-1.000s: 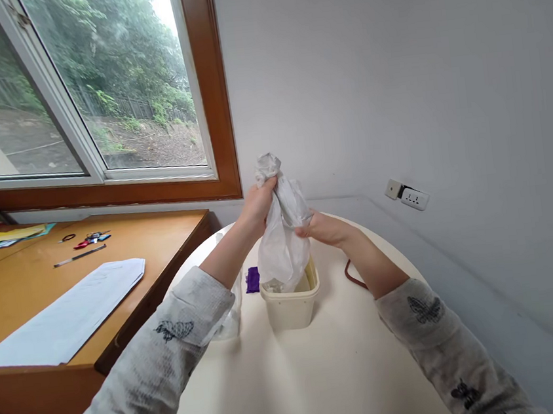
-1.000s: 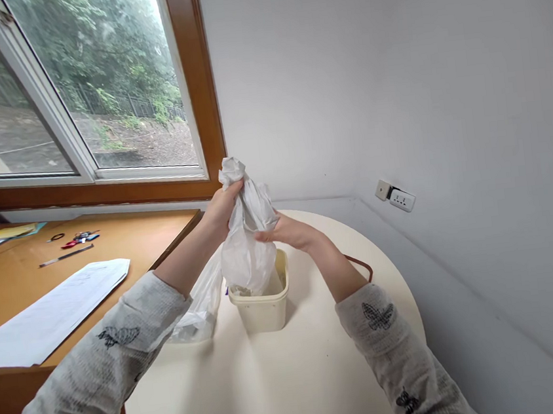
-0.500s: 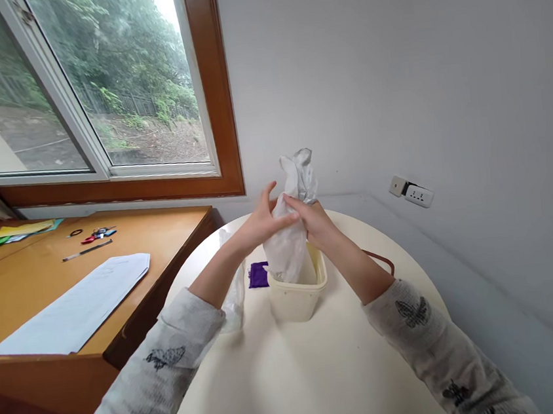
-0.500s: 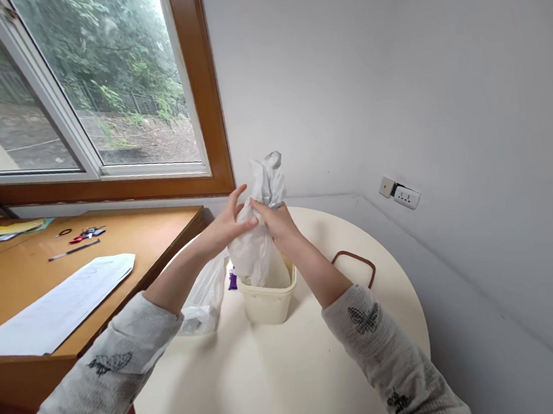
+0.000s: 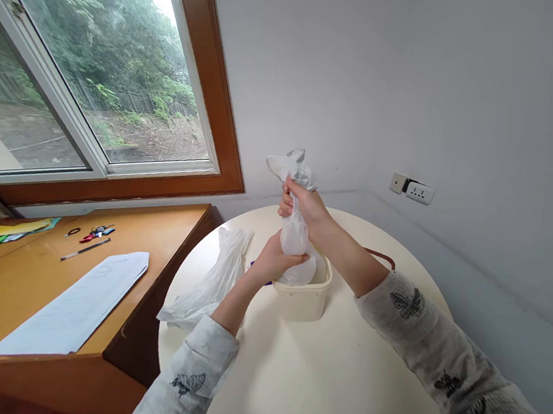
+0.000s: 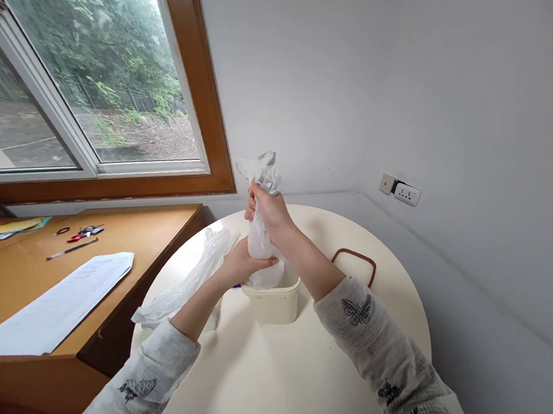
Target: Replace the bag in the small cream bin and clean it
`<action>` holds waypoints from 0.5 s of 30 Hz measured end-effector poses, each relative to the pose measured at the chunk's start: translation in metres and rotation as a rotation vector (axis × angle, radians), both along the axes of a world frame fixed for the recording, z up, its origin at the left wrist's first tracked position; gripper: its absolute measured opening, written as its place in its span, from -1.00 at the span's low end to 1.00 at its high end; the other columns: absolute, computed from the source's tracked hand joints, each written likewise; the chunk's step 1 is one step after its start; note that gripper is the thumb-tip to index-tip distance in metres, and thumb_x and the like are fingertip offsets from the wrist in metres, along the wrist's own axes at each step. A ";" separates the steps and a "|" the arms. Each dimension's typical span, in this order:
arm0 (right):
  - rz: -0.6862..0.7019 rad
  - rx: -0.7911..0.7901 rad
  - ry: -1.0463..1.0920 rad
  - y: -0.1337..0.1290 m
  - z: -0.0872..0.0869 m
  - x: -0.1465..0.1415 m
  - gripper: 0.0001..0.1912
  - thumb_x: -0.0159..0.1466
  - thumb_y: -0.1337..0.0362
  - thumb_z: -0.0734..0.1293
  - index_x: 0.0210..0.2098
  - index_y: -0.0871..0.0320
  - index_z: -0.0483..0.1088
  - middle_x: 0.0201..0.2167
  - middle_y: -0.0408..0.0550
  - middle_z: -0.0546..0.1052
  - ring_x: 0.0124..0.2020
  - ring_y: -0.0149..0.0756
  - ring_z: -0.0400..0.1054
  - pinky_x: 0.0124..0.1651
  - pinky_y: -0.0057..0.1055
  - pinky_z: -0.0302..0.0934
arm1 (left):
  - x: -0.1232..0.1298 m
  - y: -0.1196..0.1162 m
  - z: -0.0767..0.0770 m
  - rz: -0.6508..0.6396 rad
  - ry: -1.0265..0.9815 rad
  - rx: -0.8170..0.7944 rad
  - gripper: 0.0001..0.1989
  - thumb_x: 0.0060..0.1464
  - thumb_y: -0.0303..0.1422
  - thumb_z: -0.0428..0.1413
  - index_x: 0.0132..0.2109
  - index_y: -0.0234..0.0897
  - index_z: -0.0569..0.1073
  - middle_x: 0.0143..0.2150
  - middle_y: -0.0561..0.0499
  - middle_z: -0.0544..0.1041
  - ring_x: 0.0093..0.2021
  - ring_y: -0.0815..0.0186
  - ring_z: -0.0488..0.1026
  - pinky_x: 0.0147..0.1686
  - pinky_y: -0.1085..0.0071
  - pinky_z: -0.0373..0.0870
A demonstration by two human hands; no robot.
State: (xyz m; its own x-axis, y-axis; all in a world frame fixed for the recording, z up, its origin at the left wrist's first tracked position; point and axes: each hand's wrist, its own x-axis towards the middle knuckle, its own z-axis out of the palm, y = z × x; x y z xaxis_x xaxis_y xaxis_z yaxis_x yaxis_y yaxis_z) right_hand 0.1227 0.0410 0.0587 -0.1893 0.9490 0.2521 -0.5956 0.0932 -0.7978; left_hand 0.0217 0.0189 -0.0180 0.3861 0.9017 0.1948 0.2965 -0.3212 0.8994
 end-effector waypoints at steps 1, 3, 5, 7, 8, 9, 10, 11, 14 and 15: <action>-0.001 0.005 0.010 0.000 0.003 0.002 -0.61 0.11 0.07 0.34 -0.60 0.13 0.10 -0.82 -0.38 0.04 -0.77 -0.59 -0.12 -0.67 -0.58 -0.11 | -0.001 -0.001 0.000 0.000 0.016 -0.008 -0.52 -0.20 -0.30 0.21 -0.06 -0.31 0.37 -0.12 -0.09 0.49 -0.09 0.08 0.40 -0.13 0.19 0.33; -0.006 0.016 0.021 0.001 0.009 0.007 -0.58 0.11 0.01 0.33 -0.60 0.13 0.08 -0.81 -0.39 0.01 -0.77 -0.60 -0.14 -0.67 -0.58 -0.12 | -0.001 -0.001 -0.002 0.004 0.028 -0.024 -0.50 -0.21 -0.29 0.21 -0.05 -0.30 0.36 -0.11 -0.09 0.49 -0.09 0.09 0.41 -0.16 0.22 0.35; -0.009 0.026 0.023 0.000 0.015 0.012 -0.56 0.11 -0.02 0.31 -0.61 0.13 0.06 -0.81 -0.39 -0.02 -0.77 -0.60 -0.17 -0.68 -0.58 -0.14 | -0.001 -0.001 -0.002 0.008 0.053 -0.045 -0.50 -0.21 -0.29 0.21 -0.05 -0.30 0.36 -0.11 -0.09 0.50 -0.10 0.09 0.42 -0.19 0.24 0.36; -0.011 0.039 0.036 -0.001 0.020 0.015 -0.55 0.13 -0.03 0.29 -0.61 0.13 0.06 -0.81 -0.39 -0.04 -0.77 -0.60 -0.18 -0.68 -0.57 -0.15 | 0.000 -0.002 -0.003 0.019 0.088 -0.058 -0.50 -0.21 -0.30 0.20 -0.04 -0.30 0.36 -0.12 -0.10 0.50 -0.11 0.09 0.42 -0.21 0.26 0.37; -0.014 0.045 0.045 -0.001 0.023 0.017 -0.55 0.14 -0.04 0.28 -0.61 0.13 0.06 -0.80 -0.39 -0.04 -0.77 -0.60 -0.18 -0.68 -0.57 -0.15 | 0.000 -0.002 -0.002 0.030 0.103 -0.058 -0.49 -0.20 -0.30 0.19 -0.03 -0.31 0.36 -0.11 -0.10 0.50 -0.10 0.09 0.42 -0.20 0.27 0.37; -0.019 0.048 0.055 -0.002 0.025 0.018 -0.54 0.15 -0.05 0.28 -0.61 0.13 0.05 -0.80 -0.39 -0.05 -0.77 -0.59 -0.19 -0.68 -0.57 -0.15 | 0.001 -0.002 -0.002 0.047 0.115 -0.055 -0.48 -0.21 -0.31 0.20 -0.03 -0.31 0.36 -0.11 -0.10 0.51 -0.09 0.09 0.42 -0.20 0.28 0.37; -0.026 0.051 0.065 -0.002 0.027 0.020 -0.54 0.15 -0.06 0.27 -0.61 0.13 0.05 -0.80 -0.39 -0.06 -0.77 -0.59 -0.20 -0.68 -0.57 -0.16 | 0.001 -0.003 -0.003 0.065 0.121 -0.050 -0.47 -0.21 -0.31 0.20 -0.02 -0.32 0.36 -0.11 -0.11 0.51 -0.08 0.08 0.41 -0.20 0.28 0.37; -0.034 0.054 0.076 -0.002 0.028 0.021 -0.54 0.15 -0.07 0.26 -0.61 0.13 0.05 -0.80 -0.39 -0.07 -0.77 -0.59 -0.21 -0.69 -0.57 -0.16 | 0.001 -0.003 -0.003 0.079 0.123 -0.046 -0.46 -0.22 -0.31 0.20 -0.01 -0.32 0.35 -0.11 -0.11 0.51 -0.07 0.07 0.41 -0.20 0.28 0.38; -0.049 0.061 0.102 0.002 0.031 0.026 -0.53 0.15 -0.09 0.25 -0.61 0.12 0.05 -0.80 -0.39 -0.08 -0.77 -0.57 -0.23 -0.70 -0.57 -0.16 | 0.001 -0.003 -0.006 0.085 0.114 -0.038 -0.44 -0.20 -0.29 0.20 0.02 -0.31 0.34 -0.10 -0.11 0.51 -0.06 0.05 0.40 -0.19 0.27 0.38; -0.049 0.060 0.106 0.003 0.032 0.028 -0.52 0.15 -0.10 0.24 -0.61 0.12 0.05 -0.80 -0.39 -0.09 -0.77 -0.57 -0.24 -0.70 -0.57 -0.16 | 0.001 -0.002 -0.007 0.077 0.110 -0.041 -0.43 -0.20 -0.28 0.20 0.02 -0.31 0.34 -0.09 -0.11 0.50 -0.06 0.05 0.40 -0.19 0.25 0.38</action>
State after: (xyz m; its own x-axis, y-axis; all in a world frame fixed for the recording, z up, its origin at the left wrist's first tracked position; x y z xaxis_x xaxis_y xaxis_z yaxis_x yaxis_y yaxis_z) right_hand 0.1502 0.0444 0.0903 -0.1126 0.9391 0.3247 -0.6698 0.1697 -0.7229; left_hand 0.0229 0.0166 -0.0246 0.3326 0.9357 0.1175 0.4165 -0.2576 0.8719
